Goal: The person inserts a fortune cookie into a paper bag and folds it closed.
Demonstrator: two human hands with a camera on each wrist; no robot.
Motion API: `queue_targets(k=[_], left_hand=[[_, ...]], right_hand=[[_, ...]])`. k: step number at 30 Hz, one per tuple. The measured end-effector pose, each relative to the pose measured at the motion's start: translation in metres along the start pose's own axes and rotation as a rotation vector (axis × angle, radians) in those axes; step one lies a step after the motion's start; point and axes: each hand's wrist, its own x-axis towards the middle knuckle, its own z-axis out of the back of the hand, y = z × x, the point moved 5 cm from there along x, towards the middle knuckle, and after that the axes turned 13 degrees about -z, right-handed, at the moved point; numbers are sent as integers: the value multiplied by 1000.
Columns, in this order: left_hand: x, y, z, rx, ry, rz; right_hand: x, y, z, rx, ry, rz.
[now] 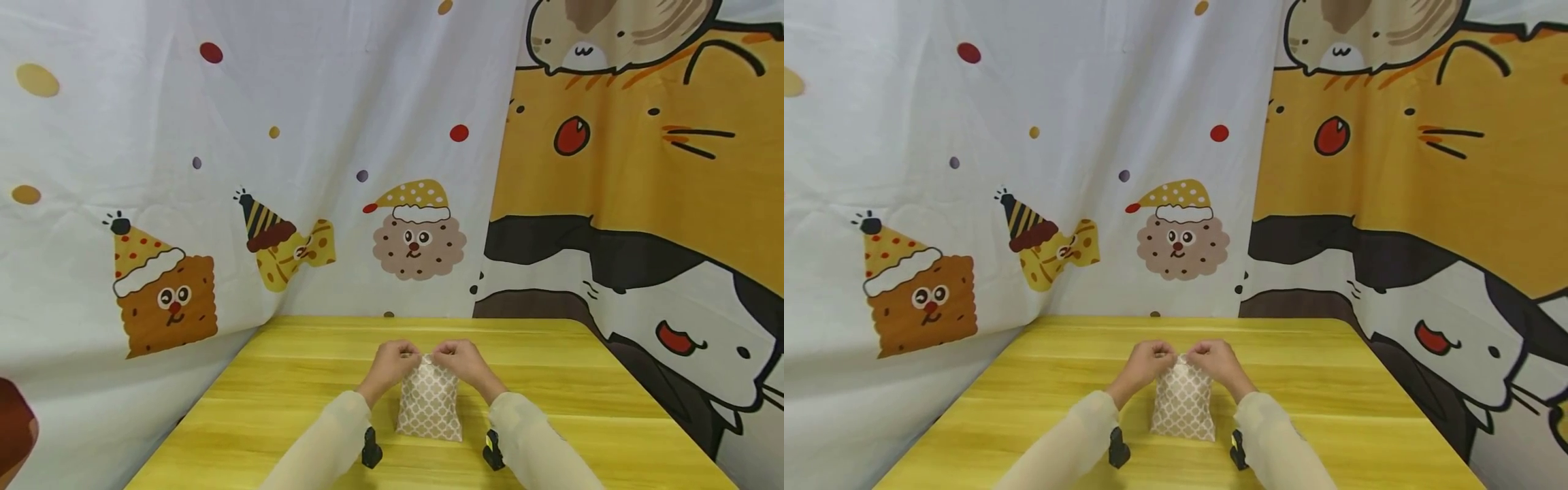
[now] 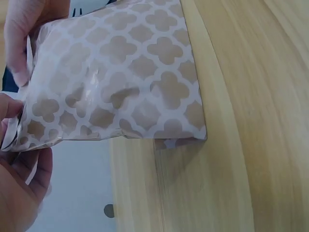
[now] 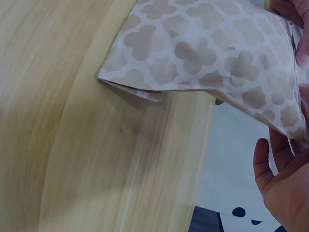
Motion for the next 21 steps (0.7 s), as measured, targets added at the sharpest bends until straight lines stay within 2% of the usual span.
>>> queue_targets(k=[8,16,21], left_hand=[[1,-5,-3,42,-19,-30],[-1,-1,-1,103,-61,-32],[-2,-1,1,108,-77,-25]], right_hand=[[0,8,-6,-55,-44,34],[-5,6,-2,-77,-130,16],[-5,5,0,-100,-162,22]])
